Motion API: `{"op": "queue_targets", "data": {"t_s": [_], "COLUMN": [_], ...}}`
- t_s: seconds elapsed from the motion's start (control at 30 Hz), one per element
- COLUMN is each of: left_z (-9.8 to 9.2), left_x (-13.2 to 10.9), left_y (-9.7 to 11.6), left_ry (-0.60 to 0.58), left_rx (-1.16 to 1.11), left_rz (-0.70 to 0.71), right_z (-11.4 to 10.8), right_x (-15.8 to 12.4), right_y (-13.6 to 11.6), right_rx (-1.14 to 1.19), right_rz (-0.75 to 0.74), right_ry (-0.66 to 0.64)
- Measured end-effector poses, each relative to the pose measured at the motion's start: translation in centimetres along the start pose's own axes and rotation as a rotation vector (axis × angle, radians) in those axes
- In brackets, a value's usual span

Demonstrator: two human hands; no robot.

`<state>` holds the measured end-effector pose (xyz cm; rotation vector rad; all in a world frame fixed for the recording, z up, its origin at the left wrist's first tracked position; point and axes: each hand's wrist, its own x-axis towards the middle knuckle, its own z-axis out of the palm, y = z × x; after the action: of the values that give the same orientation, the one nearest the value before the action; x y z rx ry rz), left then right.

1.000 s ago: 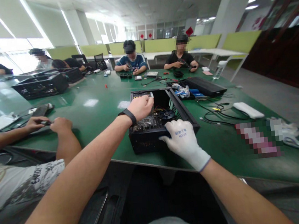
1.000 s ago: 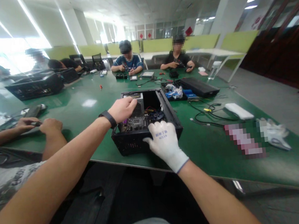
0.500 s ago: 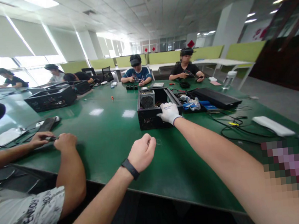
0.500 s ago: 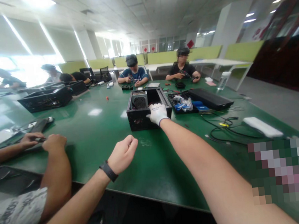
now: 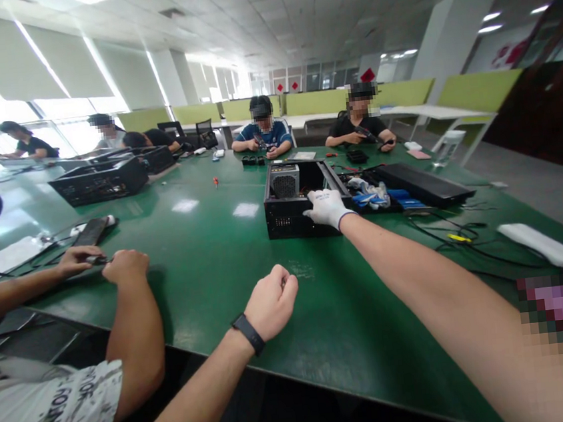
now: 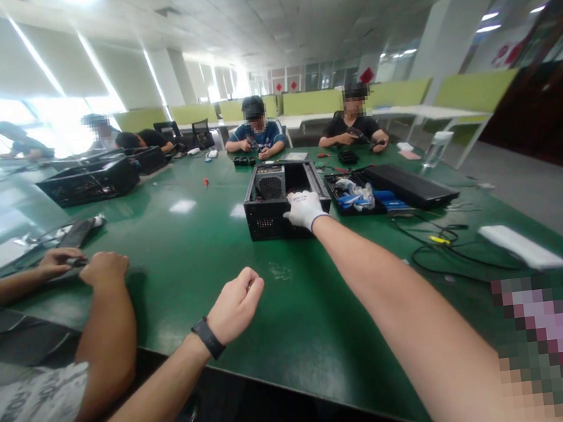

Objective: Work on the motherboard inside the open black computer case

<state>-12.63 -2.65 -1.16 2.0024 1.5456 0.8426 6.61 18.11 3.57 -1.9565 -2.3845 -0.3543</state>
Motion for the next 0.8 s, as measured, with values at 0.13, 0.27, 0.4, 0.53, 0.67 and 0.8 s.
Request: {"op": "queue_targets", "data": {"t_s": [0.13, 0.27, 0.4, 0.53, 0.67, 0.8], "left_z": [-1.5, -3.3, -4.3, -3.7, -1.8, 0.1], "left_x": [0.1, 0.4, 1.8, 3.9, 5.4, 5.6], "left_y": [1.7, 4.3, 6.9, 9.2, 10.4, 10.8], "left_ry": [0.065, 0.106, 0.118, -0.018, -0.199, -0.448], "left_rx": [0.002, 0.014, 0.084, 0.322, 0.569, 0.776], "left_rz": [0.030, 0.066, 0.134, 0.135, 0.130, 0.232], "right_z": [-0.7, -1.3, -2.0, -3.1, -4.2, -4.9], "right_x": [-4.0, -10.2, -17.7, -25.1, -31.0, -35.0], "right_y": [-0.7, -1.7, -2.8, -3.5, -3.9, -4.0], "right_rx": [-0.007, -0.008, 0.004, 0.011, 0.022, 0.072], "right_rz": [-0.012, -0.017, -0.032, -0.052, -0.068, -0.088], "right_ry": [0.020, 0.063, 0.113, 0.142, 0.143, 0.133]}}
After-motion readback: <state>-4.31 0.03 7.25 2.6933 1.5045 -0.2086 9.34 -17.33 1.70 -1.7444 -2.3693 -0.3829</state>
